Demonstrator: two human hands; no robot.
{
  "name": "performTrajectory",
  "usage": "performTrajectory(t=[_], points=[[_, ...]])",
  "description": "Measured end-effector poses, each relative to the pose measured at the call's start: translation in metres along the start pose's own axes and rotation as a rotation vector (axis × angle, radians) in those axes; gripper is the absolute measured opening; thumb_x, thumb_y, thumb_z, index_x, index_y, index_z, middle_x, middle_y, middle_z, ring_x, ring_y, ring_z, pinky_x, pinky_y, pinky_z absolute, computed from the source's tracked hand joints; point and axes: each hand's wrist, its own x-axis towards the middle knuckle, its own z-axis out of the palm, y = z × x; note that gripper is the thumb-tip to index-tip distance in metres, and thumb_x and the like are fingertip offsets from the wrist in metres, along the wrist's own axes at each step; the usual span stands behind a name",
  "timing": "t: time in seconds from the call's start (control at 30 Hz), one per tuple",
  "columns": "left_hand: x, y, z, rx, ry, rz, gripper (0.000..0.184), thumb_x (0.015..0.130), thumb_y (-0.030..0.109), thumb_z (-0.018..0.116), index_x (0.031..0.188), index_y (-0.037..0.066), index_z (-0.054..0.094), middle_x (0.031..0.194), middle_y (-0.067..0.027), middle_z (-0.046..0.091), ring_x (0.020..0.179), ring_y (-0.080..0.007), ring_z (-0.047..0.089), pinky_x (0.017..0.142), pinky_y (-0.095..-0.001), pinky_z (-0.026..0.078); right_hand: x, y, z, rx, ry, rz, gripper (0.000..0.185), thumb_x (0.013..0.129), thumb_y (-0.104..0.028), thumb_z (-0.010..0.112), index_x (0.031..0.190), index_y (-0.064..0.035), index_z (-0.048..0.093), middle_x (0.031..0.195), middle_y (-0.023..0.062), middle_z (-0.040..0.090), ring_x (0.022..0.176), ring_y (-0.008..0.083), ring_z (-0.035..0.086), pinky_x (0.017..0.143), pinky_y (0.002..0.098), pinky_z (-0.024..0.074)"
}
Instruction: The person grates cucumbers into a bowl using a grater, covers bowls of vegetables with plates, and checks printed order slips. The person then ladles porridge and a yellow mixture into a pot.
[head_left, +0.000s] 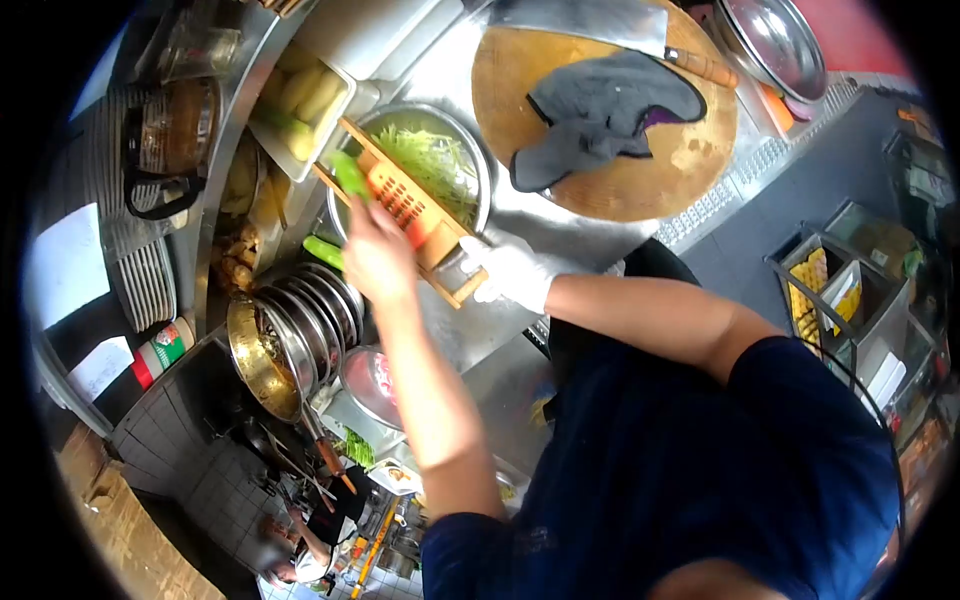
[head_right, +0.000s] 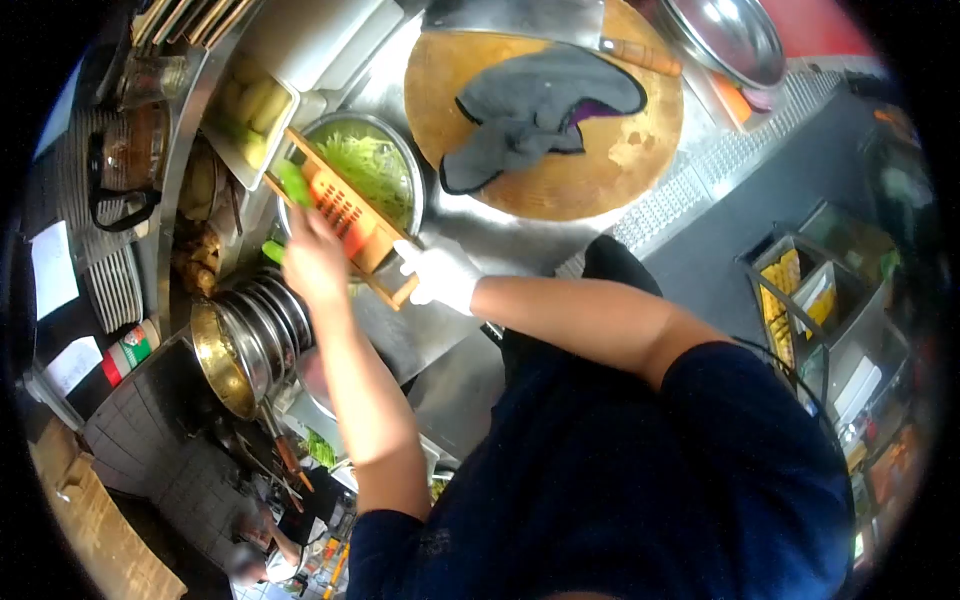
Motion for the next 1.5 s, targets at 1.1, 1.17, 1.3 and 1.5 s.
performTrajectory(t=[1.1,1.17,1.3,1.5], points=[[0.006,-0.014,0.006,0.178,0.008,0.019,0.028,0.108,0.032,0.039,0.111,0.008,0.052,0.07,-0.0195,0.068,0.066,-0.0414,0.07,0.056,-0.0524,0.055,0.011,0.024,-0.003,-0.02,-0.018,-0.003,0.042,0.101,-0.038,0.063,0.125,-0.0043,0.054,0.103,0.0138,0.064,0.061,0.0236,0.062,0.048,0.0348,0.0534],[-0.012,-0.01,-0.004,0.178,-0.003,0.009,0.027,0.107,0.031,0.042,0.113,0.008,0.053,0.07,-0.0186,0.068,0.064,-0.0406,0.069,0.054,-0.0515,0.055,0.015,0.023,-0.003,0.002,-0.03,-0.002,0.045,0.1,-0.039,0.064,0.126,-0.0034,0.054,0.103,0.0145,0.065,0.053,0.0226,0.059,0.046,0.0336,0.0515],[-0.149,0.007,-0.019,0.123,-0.107,0.023,0.027,0.103,0.027,0.052,0.123,0.008,0.056,0.076,-0.0227,0.07,0.064,-0.0422,0.069,0.056,-0.0536,0.055,0.007,0.012,-0.003,0.004,-0.04,0.007,0.042,0.1,-0.037,0.065,0.118,0.0002,0.058,0.093,0.0116,0.064,0.057,0.0209,0.059,0.047,0.0337,0.0517],[-0.02,0.0,0.009,0.19,-0.074,0.019,0.03,0.107,0.031,0.042,0.121,0.007,0.052,0.068,-0.0166,0.068,0.061,-0.0378,0.07,0.055,-0.0508,0.056,0.012,0.013,-0.001,0.075,-0.041,0.041,0.043,0.1,-0.037,0.064,0.122,-0.0015,0.056,0.097,0.0118,0.062,0.061,0.0196,0.059,0.047,0.0337,0.0512]])
